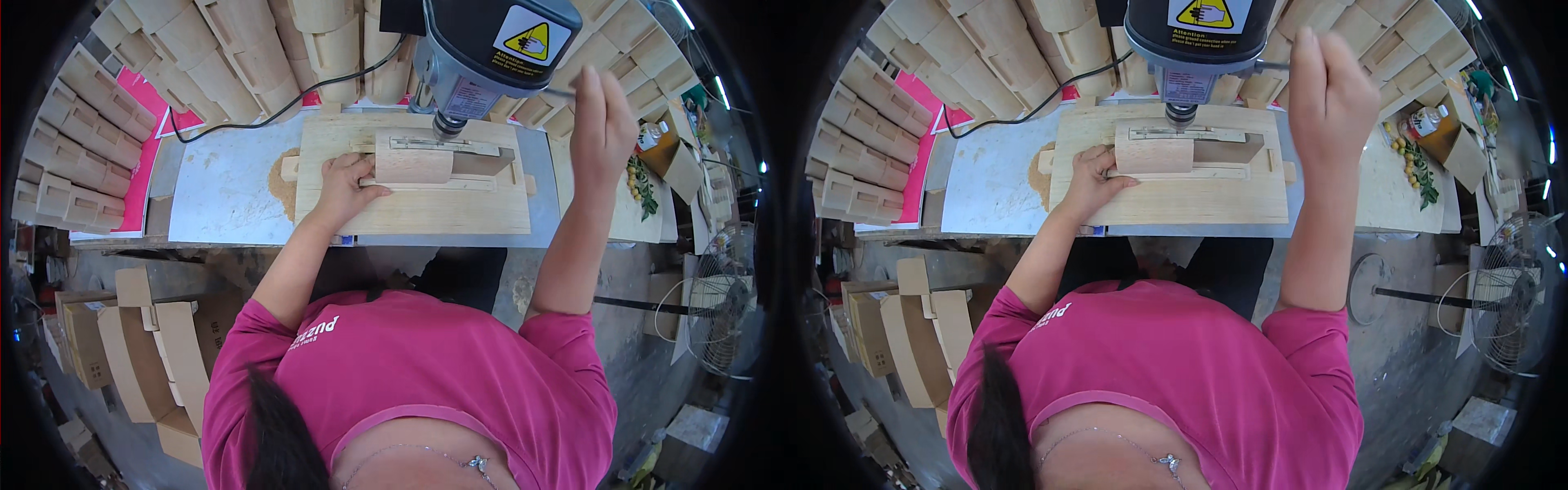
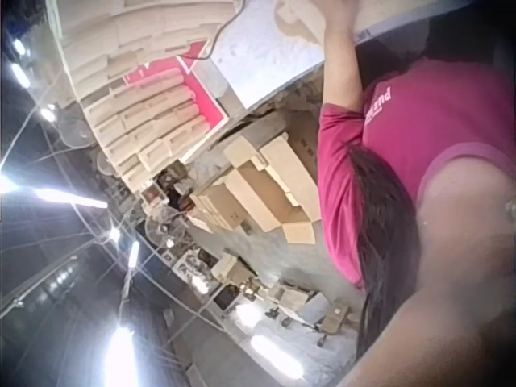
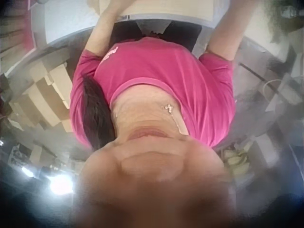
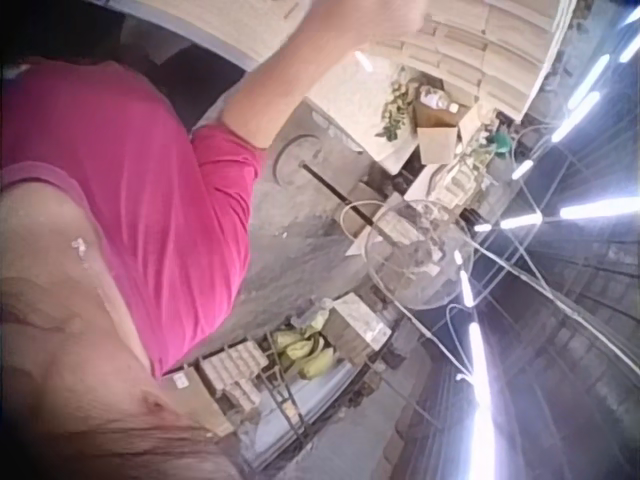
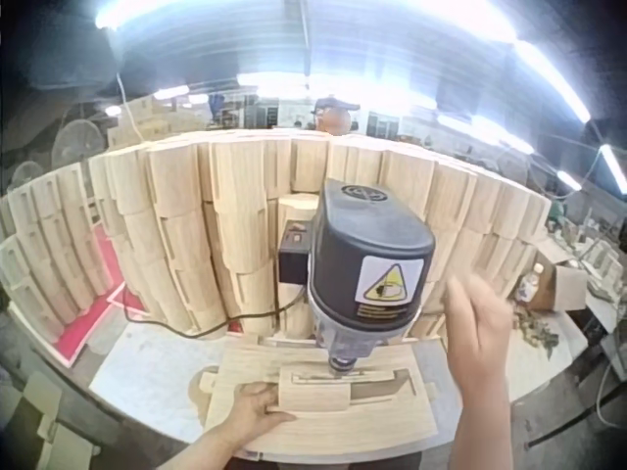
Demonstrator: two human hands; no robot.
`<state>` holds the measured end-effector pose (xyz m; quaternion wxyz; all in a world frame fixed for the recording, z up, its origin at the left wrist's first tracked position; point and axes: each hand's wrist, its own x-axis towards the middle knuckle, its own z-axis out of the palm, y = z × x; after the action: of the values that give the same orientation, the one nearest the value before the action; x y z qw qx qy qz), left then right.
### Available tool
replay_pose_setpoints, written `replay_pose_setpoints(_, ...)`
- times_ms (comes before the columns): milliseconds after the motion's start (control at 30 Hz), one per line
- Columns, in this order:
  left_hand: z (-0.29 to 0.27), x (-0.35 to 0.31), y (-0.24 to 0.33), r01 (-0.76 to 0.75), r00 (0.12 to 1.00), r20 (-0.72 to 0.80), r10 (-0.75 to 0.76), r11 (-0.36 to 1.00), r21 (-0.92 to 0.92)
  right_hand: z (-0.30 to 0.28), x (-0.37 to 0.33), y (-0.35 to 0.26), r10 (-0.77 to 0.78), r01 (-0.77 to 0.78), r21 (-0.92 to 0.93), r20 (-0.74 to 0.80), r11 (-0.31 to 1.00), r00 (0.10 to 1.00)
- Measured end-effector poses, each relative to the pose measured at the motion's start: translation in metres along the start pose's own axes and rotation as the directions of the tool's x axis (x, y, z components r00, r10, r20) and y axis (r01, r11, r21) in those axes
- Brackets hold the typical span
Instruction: Drilling holes into wooden cylinders using a vertical drill press in a workshop.
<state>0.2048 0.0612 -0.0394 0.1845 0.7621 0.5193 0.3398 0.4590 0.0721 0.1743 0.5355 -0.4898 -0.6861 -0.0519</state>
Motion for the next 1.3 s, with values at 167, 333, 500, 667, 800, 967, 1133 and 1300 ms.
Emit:
replay_pose_setpoints(167,0.001,0.010,0.001,-0.035,0.999,-0.033,0.034,0.999,-0.034,-0.003,-0.054,0.006,0.104,-0.111,0.103,0.078,0.988,0.992)
replay_pose_setpoints(333,0.004,0.010,-0.016,-0.043,0.998,-0.048,0.039,0.995,-0.093,0.024,-0.089,0.026,0.122,-0.124,0.192,0.022,0.974,0.992)
replay_pose_setpoints(500,0.031,0.012,-0.019,-0.129,0.974,-0.193,0.117,0.991,-0.047,0.054,-0.137,0.089,0.185,-0.183,0.354,0.029,0.917,0.982)
replay_pose_setpoints(667,0.032,0.004,-0.014,-0.145,0.959,-0.237,0.155,0.988,0.056,0.057,-0.140,0.092,-0.007,0.024,0.320,-0.054,0.947,0.999)
replay_pose_setpoints(800,0.023,0.001,-0.012,-0.071,0.983,-0.169,0.068,0.997,-0.012,0.049,-0.124,0.080,-0.136,0.138,0.247,-0.025,0.959,0.990)
replay_pose_setpoints(967,0.022,0.001,-0.010,0.006,0.992,-0.124,-0.011,0.999,-0.039,0.013,-0.048,0.054,0.072,-0.072,0.136,0.011,0.988,0.997)
replay_pose_setpoints(1133,0.056,0.017,0.018,-0.129,0.982,-0.148,0.120,0.990,-0.049,0.009,0.063,0.091,0.190,-0.191,0.001,0.076,0.982,0.979)
replay_pose_setpoints(1300,0.067,0.022,0.009,-0.116,0.986,-0.125,0.114,0.993,-0.016,0.045,0.101,0.166,0.141,-0.307,0.451,0.365,0.838,0.921)
